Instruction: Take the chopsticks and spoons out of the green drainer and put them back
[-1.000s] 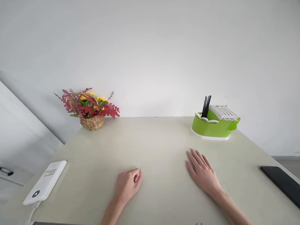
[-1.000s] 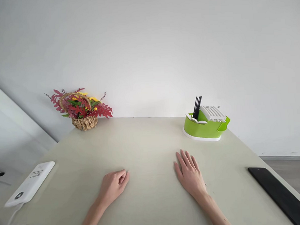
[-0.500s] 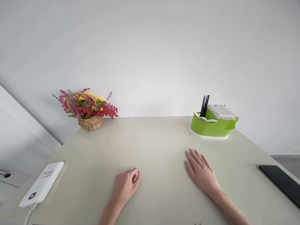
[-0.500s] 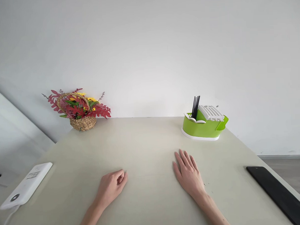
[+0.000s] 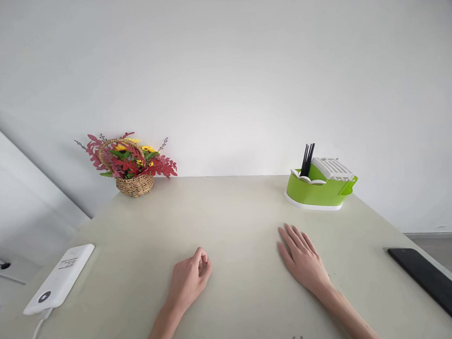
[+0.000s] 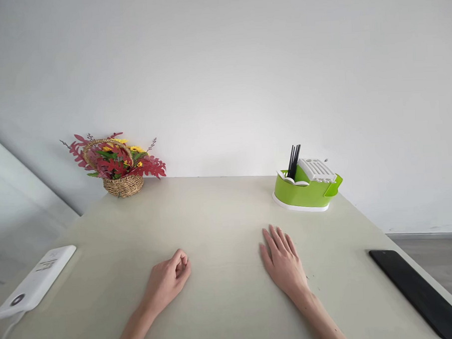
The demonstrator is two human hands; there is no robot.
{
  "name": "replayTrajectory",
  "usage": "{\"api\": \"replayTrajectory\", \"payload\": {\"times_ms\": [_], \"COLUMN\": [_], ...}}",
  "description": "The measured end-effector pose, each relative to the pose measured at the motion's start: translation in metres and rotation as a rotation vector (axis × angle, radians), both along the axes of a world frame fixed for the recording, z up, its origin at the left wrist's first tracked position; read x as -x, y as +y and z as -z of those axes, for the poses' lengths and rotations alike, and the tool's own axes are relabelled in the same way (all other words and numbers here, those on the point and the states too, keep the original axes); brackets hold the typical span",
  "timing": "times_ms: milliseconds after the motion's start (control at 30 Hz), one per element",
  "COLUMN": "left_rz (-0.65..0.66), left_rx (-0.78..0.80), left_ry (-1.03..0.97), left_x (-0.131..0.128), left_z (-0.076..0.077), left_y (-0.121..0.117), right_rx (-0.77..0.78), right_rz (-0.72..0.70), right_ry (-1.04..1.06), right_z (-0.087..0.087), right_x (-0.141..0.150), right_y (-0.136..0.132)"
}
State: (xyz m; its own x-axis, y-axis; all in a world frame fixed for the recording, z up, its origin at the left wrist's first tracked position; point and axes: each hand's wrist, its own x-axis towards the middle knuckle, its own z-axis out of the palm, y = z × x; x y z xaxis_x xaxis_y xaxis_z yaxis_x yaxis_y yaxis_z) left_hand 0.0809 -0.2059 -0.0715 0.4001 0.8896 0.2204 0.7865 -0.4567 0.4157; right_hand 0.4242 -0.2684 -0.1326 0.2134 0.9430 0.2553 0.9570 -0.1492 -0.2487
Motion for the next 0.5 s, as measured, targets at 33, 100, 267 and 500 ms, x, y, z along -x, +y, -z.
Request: {"api": "replayTrajectory", "payload": {"times_ms": [33, 100, 267, 500], "left_rz": [0.002, 0.003, 0.013, 0.048], "left_rx": [-0.003, -0.009, 0.001, -0.002], "left_ry": [0.006, 0.014, 0.015, -0.005], "left_x": [0.0002, 0.0005, 0.0002, -0.0010], "left_z": [0.0004, 0.0012, 0.0001, -0.0045], "left_y": [0.0000, 0.0000, -0.0010, -0.0036], "right_rx": [0.002, 0.004, 0.011, 0.005], "right_rz": [0.000, -0.002, -0.004, -0.007], "right_ry": [-0.002, 0.003, 0.011, 0.103], "right_z": [0.0001, 0.0002, -0.0009, 0.0034], "right_x": [0.0000, -0.0001, -0.0008, -0.0080], "right_y": [0.0000, -0.0002, -0.0010, -0.0014]}}
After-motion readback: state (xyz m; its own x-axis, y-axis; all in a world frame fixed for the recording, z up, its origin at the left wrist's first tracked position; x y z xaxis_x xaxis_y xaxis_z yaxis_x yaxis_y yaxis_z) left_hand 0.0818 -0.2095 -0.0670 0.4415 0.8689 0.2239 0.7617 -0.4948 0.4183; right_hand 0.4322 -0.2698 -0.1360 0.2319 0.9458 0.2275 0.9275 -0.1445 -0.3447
